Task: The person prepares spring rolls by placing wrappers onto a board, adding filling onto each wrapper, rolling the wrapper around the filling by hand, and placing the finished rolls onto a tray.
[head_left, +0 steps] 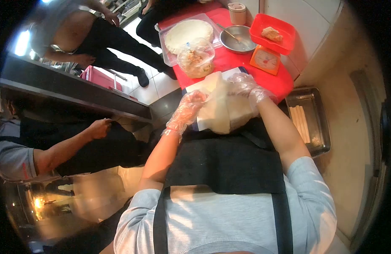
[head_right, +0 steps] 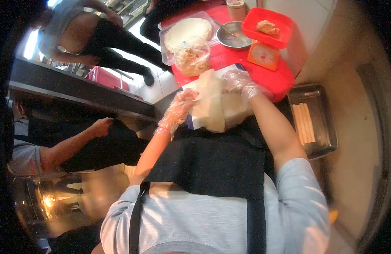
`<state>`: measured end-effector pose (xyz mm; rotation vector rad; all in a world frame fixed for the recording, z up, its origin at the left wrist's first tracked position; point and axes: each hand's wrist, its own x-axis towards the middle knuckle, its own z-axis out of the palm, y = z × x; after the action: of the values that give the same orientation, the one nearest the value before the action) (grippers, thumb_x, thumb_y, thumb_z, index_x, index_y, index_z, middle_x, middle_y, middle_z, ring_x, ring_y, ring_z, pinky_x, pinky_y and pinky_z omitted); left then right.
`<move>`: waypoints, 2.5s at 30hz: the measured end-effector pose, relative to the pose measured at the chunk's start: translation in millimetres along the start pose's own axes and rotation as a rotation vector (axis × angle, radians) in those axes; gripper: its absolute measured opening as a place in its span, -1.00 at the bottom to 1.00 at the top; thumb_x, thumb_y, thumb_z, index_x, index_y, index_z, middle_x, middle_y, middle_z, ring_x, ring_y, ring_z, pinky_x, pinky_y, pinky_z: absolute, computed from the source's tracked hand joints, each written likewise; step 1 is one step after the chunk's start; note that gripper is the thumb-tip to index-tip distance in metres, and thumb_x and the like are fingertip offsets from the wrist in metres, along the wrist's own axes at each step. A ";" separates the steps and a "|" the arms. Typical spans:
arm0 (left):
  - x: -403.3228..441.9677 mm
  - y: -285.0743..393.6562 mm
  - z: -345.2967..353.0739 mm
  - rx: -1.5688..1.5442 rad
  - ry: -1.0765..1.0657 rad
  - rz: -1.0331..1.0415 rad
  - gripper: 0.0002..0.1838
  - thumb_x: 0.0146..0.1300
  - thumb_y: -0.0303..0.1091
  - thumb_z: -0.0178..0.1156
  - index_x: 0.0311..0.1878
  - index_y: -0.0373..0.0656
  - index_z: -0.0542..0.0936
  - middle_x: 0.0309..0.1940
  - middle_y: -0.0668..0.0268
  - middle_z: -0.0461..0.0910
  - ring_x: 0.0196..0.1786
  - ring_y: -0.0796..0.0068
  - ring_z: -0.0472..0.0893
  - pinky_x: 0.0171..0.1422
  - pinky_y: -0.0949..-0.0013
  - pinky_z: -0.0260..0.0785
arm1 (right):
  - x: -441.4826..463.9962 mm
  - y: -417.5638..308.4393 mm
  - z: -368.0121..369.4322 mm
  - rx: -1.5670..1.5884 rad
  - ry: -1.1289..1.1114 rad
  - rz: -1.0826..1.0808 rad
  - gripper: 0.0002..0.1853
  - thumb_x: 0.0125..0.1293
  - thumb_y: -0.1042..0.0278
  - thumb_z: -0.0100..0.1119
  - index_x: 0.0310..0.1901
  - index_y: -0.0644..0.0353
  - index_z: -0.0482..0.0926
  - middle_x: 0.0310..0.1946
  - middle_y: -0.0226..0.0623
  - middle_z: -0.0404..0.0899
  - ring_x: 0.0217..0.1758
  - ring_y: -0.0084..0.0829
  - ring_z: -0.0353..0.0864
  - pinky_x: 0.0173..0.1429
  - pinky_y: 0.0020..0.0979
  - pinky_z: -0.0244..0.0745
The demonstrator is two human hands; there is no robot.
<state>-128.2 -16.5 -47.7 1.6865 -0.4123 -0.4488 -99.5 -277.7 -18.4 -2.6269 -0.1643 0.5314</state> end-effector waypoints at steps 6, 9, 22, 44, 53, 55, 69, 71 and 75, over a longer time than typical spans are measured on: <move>9.3 32.5 19.9 0.010 0.156 -0.134 -0.51 0.10 -0.29 0.44 0.10 -0.16 0.56 -0.12 0.31 0.65 -0.03 0.50 0.60 0.06 0.43 0.49 | 8.9 7.8 46.8 0.836 0.103 -0.486 -0.40 0.00 0.11 0.44 0.12 0.15 0.61 0.02 -0.16 0.67 0.11 -0.20 0.63 0.23 -0.22 0.47; 20.4 49.4 39.3 0.216 0.130 -0.104 -0.49 0.12 -0.33 0.42 0.16 -0.13 0.54 -0.09 0.30 0.65 -0.05 0.49 0.62 0.06 0.41 0.50 | -19.2 -29.3 16.2 0.530 0.162 -0.277 -0.44 0.00 0.11 0.47 0.05 0.17 0.62 -0.03 -0.20 0.68 0.05 -0.24 0.64 0.19 -0.22 0.47; -39.9 56.6 -88.3 0.007 0.618 0.047 -0.66 0.37 -0.23 0.22 0.10 -0.23 0.60 -0.10 0.32 0.62 -0.06 0.49 0.55 0.03 0.38 0.42 | 100.0 125.3 61.9 1.169 0.483 -0.584 -0.93 0.23 0.43 0.25 -0.26 0.17 0.60 -0.33 -0.44 0.57 -0.23 -0.44 0.55 -0.15 -0.28 0.50; 180.5 147.0 -186.1 -0.638 0.436 0.283 -0.53 0.60 -0.14 -0.10 0.34 -0.31 0.36 0.22 0.00 0.52 0.25 0.13 0.56 0.41 0.02 0.44 | 9.7 60.5 93.8 1.313 0.425 -0.026 -0.78 0.28 0.30 0.38 -0.17 0.21 0.57 -0.33 -0.48 0.57 -0.27 -0.58 0.48 -0.16 -0.40 0.49; 248.9 11.8 -197.8 -0.263 0.722 -0.039 -0.50 0.49 -0.10 0.06 0.34 -0.19 0.41 0.11 0.17 0.57 0.11 0.31 0.60 0.16 0.19 0.53 | 17.4 75.9 108.4 1.262 0.328 0.009 -0.81 0.27 0.41 0.38 -0.18 0.20 0.56 -0.31 -0.50 0.57 -0.24 -0.62 0.49 -0.15 -0.46 0.49; 231.9 -4.9 -185.0 -0.164 0.819 -0.052 -0.46 0.43 -0.20 0.16 0.38 -0.22 0.37 0.10 0.14 0.56 0.09 0.32 0.60 0.12 0.21 0.54 | 16.8 77.2 105.6 1.266 0.302 0.001 -0.83 0.28 0.43 0.37 -0.19 0.20 0.55 -0.32 -0.50 0.57 -0.24 -0.62 0.50 -0.14 -0.46 0.49; 81.4 125.2 -32.6 0.859 -0.266 0.277 -0.14 -0.04 -0.45 0.44 0.42 -0.11 0.38 0.12 0.15 0.64 0.17 0.27 0.59 0.25 0.26 0.48 | -9.6 -13.1 -42.3 0.915 0.052 -0.631 -0.79 0.39 0.45 0.25 0.01 0.29 0.55 -0.16 -0.48 0.56 -0.04 -0.63 0.50 0.11 -0.48 0.46; 69.0 137.8 -35.1 0.737 -0.230 -0.065 -0.46 0.10 -0.38 0.39 0.21 -0.19 0.61 0.07 0.16 0.68 0.11 0.25 0.62 0.29 0.26 0.43 | -25.1 -12.0 -81.1 0.628 0.122 -0.637 -0.75 0.32 0.44 0.32 -0.01 0.30 0.58 -0.12 -0.47 0.57 -0.07 -0.65 0.50 0.04 -0.51 0.48; 53.5 128.9 -47.3 0.330 0.049 -0.071 -0.77 0.30 -0.29 0.30 -0.06 -0.20 0.69 -0.22 0.33 0.69 -0.14 0.48 0.61 0.06 0.42 0.44 | -49.3 -2.7 -105.9 0.524 0.165 -0.435 -0.76 0.25 0.40 0.39 -0.12 0.29 0.59 -0.21 -0.49 0.55 -0.16 -0.66 0.49 -0.09 -0.54 0.46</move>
<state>-60.5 -23.8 83.1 2.0333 -0.4076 -0.4064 -103.1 -328.5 86.7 -2.0283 -0.4618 0.1724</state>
